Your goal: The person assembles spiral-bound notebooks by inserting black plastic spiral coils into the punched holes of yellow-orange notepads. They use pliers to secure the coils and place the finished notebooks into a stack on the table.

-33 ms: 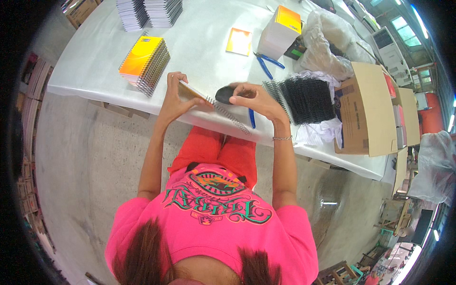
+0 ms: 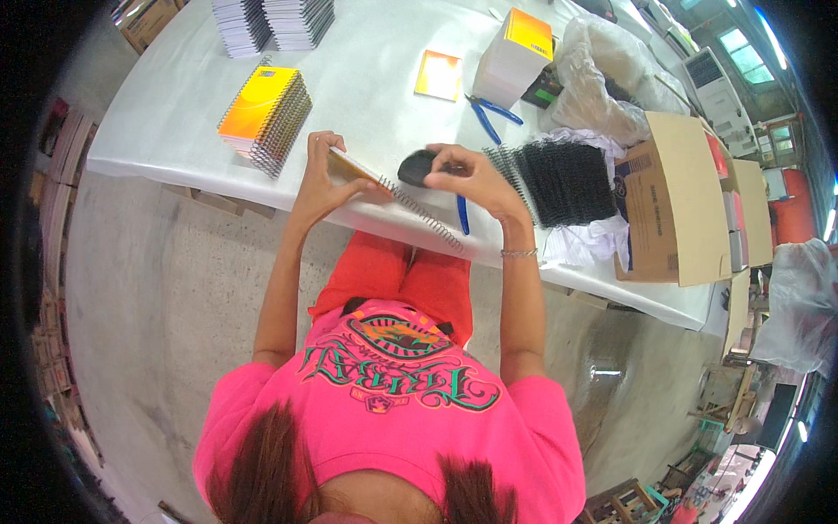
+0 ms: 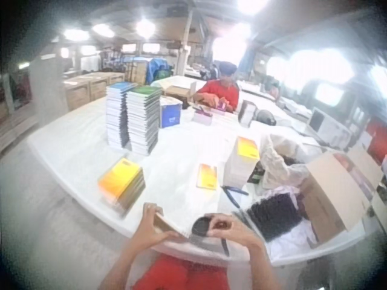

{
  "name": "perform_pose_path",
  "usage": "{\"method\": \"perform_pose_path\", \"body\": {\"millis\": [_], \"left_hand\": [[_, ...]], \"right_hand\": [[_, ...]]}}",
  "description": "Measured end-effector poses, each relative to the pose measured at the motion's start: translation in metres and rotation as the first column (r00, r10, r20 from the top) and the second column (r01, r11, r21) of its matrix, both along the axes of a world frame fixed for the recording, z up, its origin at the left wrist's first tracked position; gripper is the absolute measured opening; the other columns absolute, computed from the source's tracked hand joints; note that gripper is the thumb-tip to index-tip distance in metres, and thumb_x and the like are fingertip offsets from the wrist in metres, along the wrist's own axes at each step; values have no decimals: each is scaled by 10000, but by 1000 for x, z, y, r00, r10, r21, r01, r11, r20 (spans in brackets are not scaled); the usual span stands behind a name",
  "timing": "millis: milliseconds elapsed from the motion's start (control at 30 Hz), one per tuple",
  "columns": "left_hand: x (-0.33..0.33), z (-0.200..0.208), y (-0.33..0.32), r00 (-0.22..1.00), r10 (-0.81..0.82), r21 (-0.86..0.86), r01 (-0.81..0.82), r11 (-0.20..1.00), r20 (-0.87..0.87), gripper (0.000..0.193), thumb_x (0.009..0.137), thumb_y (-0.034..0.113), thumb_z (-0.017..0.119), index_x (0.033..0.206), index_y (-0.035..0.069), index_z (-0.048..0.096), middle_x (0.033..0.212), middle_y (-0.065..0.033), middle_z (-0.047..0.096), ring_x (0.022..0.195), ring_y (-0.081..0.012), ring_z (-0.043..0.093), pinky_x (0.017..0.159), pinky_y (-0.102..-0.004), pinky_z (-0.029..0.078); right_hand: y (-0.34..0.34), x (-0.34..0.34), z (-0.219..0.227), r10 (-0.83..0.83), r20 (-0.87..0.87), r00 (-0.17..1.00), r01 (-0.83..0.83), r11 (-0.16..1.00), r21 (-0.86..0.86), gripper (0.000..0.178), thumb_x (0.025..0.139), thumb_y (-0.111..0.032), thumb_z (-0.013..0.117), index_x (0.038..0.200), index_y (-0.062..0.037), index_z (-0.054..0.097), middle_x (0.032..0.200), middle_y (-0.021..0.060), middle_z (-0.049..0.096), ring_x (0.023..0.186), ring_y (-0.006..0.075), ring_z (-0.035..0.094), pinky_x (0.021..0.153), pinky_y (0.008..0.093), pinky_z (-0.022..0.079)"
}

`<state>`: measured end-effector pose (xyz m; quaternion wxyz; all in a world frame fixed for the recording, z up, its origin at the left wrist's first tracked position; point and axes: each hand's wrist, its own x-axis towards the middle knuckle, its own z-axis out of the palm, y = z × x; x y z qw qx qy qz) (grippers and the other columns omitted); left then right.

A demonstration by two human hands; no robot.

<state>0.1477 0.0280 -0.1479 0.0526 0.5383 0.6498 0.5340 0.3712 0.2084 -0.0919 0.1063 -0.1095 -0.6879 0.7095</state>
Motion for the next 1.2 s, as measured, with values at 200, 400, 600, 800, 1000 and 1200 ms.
{"method": "perform_pose_path", "body": {"millis": [200, 400, 600, 800, 1000, 1200], "left_hand": [[-3, -2, 3, 999, -28, -52, 29, 998, 23, 747, 612, 293, 932, 1132, 75, 443, 1113, -114, 398, 1075, -287, 472, 925, -392, 445], [-2, 4, 6, 998, -52, -83, 55, 995, 36, 739, 625, 298, 927, 1137, 73, 445, 1114, -101, 421, 1089, -272, 475, 932, -389, 437], [0, -2, 11, 979, -86, -57, 98, 994, 185, 998, 599, 331, 946, 1368, 97, 354, 1249, -123, 429, 1182, -290, 465, 1005, -388, 418], [2, -8, 16, 949, -99, -51, 119, 992, 298, 1243, 582, 354, 960, 1524, 147, 175, 1288, -186, 413, 1207, -321, 451, 1054, -417, 393], [-1, -8, 12, 914, -135, -86, 181, 980, 384, 1196, 591, 347, 960, 1510, 170, 215, 1251, -186, 417, 1204, -315, 448, 1064, -411, 379], [0, -6, 13, 906, -180, -82, 227, 970, 382, 1139, 606, 344, 951, 1491, 169, 254, 1230, -165, 423, 1211, -301, 442, 1075, -403, 362]], "right_hand": [[-18, -11, -1, -339, 174, 924, 219, 845, 487, 243, 834, -232, 798, 852, -69, 618, 1340, 115, 585, 1045, 116, 546, 927, 251, 442], [-21, 3, -13, -172, 183, 968, 139, 974, 177, 316, 874, -341, 743, 899, -48, 627, 1284, 107, 619, 1020, 128, 561, 943, 283, 442], [-26, 0, 4, -234, 271, 934, 163, 951, 263, 404, 779, -389, 835, 892, -51, 645, 1114, 91, 617, 900, 149, 553, 835, 258, 444], [-22, -2, -14, -403, 178, 898, 300, 855, 422, 504, 742, -460, 846, 961, -40, 674, 1138, 106, 531, 925, 167, 509, 828, 274, 449], [-33, -5, -11, -416, 183, 891, 324, 863, 387, 488, 744, -435, 855, 945, -30, 672, 1091, 116, 528, 916, 165, 524, 777, 275, 453], [-36, -14, -14, -583, -65, 810, 399, 465, 790, 412, 746, -342, 862, 903, -22, 655, 1091, 90, 566, 993, 170, 537, 851, 303, 462]]}}
